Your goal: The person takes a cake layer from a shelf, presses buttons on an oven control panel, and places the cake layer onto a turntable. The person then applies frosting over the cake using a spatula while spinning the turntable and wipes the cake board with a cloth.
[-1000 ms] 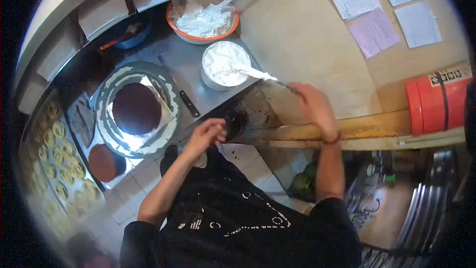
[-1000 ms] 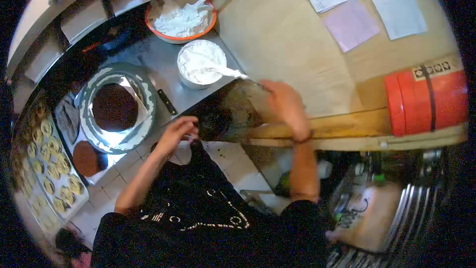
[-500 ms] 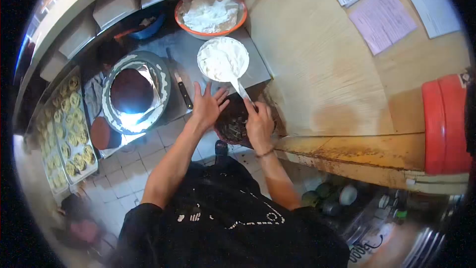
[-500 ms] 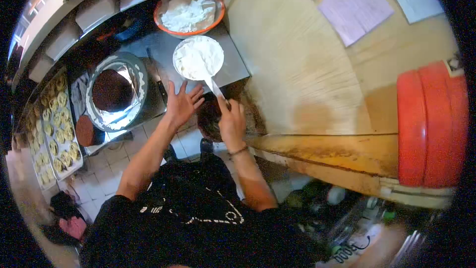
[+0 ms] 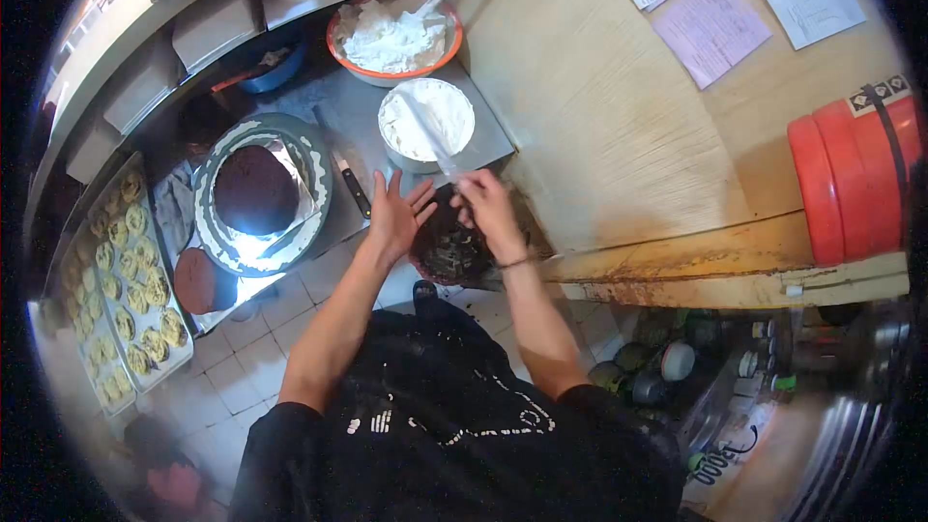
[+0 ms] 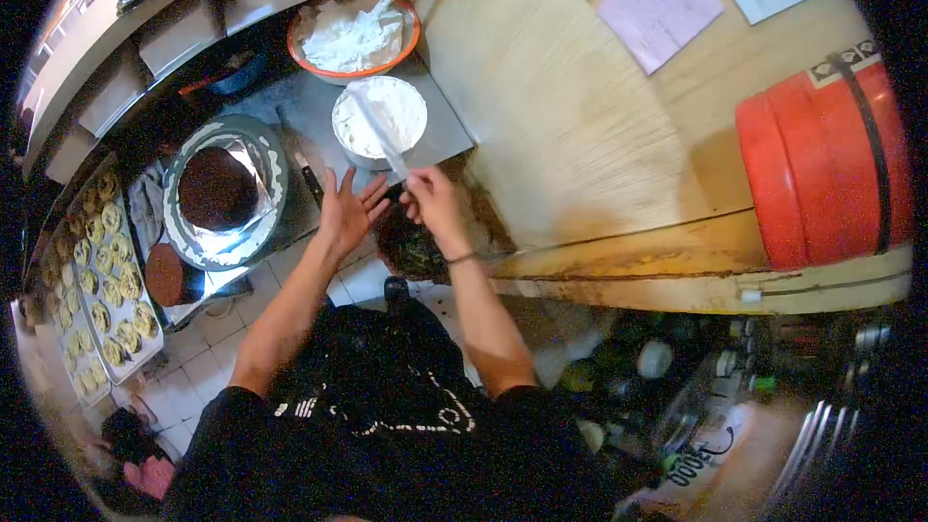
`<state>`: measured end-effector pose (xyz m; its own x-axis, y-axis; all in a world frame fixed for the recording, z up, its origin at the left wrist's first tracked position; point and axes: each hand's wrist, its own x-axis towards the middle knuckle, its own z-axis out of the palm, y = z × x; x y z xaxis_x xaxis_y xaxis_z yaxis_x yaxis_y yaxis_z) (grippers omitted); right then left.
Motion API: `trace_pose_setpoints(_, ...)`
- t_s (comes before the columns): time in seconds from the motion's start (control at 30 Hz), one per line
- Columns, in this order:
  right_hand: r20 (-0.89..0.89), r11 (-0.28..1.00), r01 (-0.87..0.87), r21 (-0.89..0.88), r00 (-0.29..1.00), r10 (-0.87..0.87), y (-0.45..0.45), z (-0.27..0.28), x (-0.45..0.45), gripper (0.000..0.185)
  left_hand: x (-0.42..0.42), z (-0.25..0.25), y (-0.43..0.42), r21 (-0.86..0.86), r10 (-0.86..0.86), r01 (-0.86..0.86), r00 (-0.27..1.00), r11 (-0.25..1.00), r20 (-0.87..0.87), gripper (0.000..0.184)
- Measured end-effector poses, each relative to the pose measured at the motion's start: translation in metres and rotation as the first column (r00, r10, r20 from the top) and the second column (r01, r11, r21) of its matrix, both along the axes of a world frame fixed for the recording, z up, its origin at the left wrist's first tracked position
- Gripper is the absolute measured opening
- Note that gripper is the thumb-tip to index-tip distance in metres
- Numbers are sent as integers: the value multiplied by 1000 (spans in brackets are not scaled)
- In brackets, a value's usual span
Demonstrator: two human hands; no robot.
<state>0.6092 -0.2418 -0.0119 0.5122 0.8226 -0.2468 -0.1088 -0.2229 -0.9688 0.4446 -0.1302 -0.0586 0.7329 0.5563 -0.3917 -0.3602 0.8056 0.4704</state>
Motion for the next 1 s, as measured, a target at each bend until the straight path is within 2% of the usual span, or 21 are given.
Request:
trace_pose_setpoints(0.03, 41, 1000, -13, -21, 999, 14, 2, -23, 3, 19, 1, 2, 0, 20, 4, -4, 1000, 1000, -4, 97)
trace_pose_setpoints(0.1, 124, 996, -7, -90, 992, 18, -8, -28, 1, 21, 2, 18, 3, 70, 14, -12, 999, 998, -31, 96)
trace_pose_setpoints(0.17, 211, 972, 16, -234, 977, 34, -48, 9, 4, 22, 4, 14, 12, 40, 19, -18, 1000, 999, -10, 95)
trace_pose_setpoints(0.23, 398, 933, 24, -359, 908, 130, -91, 41, 25, 24, 5, 4, 16, 32, 22, -23, 1000, 999, 12, 93)
trace_pose_setpoints(0.27, 533, 918, 23, -395, 820, 208, -103, 50, 40, 25, 6, 0, 17, 45, 26, -27, 999, 999, 25, 92)
trace_pose_setpoints(0.33, 882, 967, 86, -240, 436, 180, -92, 98, 45, 25, 4, 3, 12, 66, 37, -38, 999, 997, 18, 92)
trace_pose_setpoints(0.4, 975, 996, 69, -60, 219, 43, -48, 110, 57, 25, 6, 4, 11, 46, 61, -62, 998, 997, 25, 93)
trace_pose_setpoints(0.47, 995, 995, -21, -95, -35, 95, 1, 112, 74, 29, 7, 8, 7, 36, 61, -62, 998, 997, 18, 93)
trace_pose_setpoints(0.57, 978, 966, -182, -183, -135, 159, 33, 74, 103, 31, 8, 16, 6, 31, 62, -63, 998, 998, 5, 94)
trace_pose_setpoints(0.67, 959, 958, -78, -277, -88, 270, 14, 53, 97, 29, 12, 13, 10, 39, 68, -68, 998, 997, 8, 94)
trace_pose_setpoints(0.7, 928, 929, -37, -368, -76, 364, 8, 63, 81, 30, 14, 8, 9, 47, 73, -74, 997, 996, 19, 94)
trace_pose_setpoints(0.73, 940, 938, -69, -340, -22, 339, 0, 64, 71, 30, 14, 4, 6, 53, 75, -76, 997, 996, 24, 93)
trace_pose_setpoints(0.8, 955, 958, -114, -265, 108, 277, -12, 62, 54, 30, 15, 3, 3, 51, 90, -91, 996, 995, 27, 93)
trace_pose_setpoints(0.93, 860, 925, -11, -380, 365, 357, -17, 73, 21, 27, 13, 10, 3, 44, 81, -81, 997, 996, 17, 93)
trace_pose_setpoints(1.0, 722, 907, -17, -420, 599, 345, -19, 84, 10, 28, 13, 11, 2, 35, 92, -92, 996, 995, 12, 94)
